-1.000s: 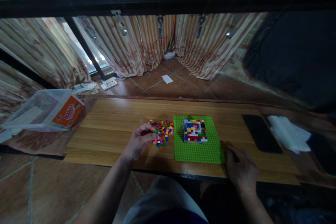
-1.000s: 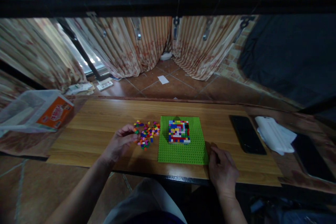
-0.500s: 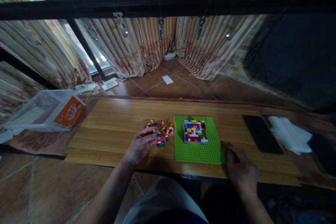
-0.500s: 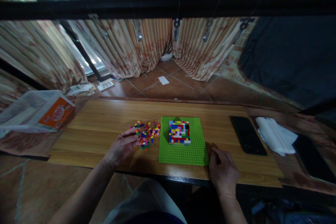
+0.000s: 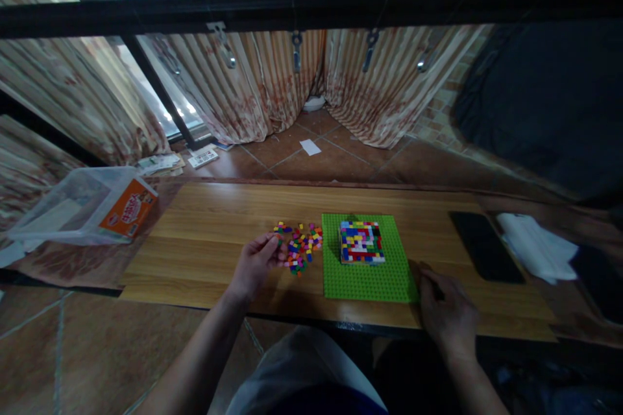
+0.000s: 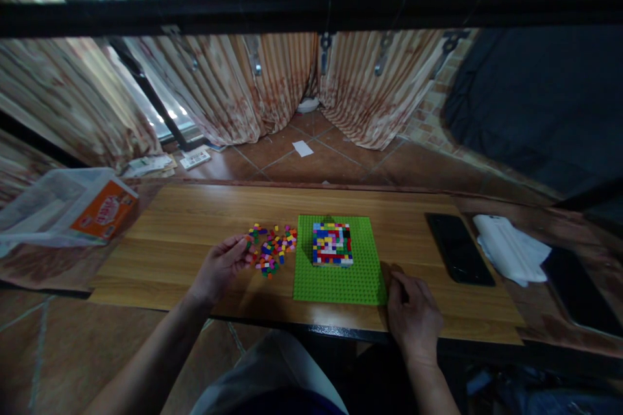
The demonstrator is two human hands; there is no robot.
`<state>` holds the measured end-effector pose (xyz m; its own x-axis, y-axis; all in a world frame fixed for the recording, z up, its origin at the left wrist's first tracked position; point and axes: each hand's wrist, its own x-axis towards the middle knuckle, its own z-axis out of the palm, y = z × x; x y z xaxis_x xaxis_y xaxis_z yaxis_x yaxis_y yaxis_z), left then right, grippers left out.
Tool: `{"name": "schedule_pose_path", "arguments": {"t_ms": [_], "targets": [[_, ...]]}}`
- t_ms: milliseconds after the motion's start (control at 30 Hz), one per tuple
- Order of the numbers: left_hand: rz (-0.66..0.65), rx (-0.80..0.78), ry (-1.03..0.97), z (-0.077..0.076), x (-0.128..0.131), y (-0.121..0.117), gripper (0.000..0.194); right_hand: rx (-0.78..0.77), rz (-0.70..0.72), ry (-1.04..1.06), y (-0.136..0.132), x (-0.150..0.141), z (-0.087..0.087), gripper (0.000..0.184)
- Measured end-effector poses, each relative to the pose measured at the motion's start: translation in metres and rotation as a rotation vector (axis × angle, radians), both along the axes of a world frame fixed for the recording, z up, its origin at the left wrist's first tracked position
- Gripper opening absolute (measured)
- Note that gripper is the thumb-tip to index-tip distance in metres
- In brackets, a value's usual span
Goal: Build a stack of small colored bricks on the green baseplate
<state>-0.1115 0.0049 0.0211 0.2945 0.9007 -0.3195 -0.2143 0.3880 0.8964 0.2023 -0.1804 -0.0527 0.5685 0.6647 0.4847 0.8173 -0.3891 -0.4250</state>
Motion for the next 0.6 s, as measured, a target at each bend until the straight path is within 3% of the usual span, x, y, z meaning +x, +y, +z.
{"name": "schedule_pose_path", "arguments": {"t_ms": [133,300,600], "targets": [[-0.016,0.162,0.205,-0.007,0.004,0.001,0.029,-0.007,0.005,-0.023,0.000,0.000,0.000,0.042],[-0.065,0.230,0.408,-0.015,0.007,0.006,0.026,0.002,-0.007,0.001,0.000,-0.001,-0.001,0.042],[-0.295,0.554,1.031,-0.001,0.010,0.015,0.032,-0.014,-0.017,0.021,-0.001,-0.001,-0.002,0.045]]}}
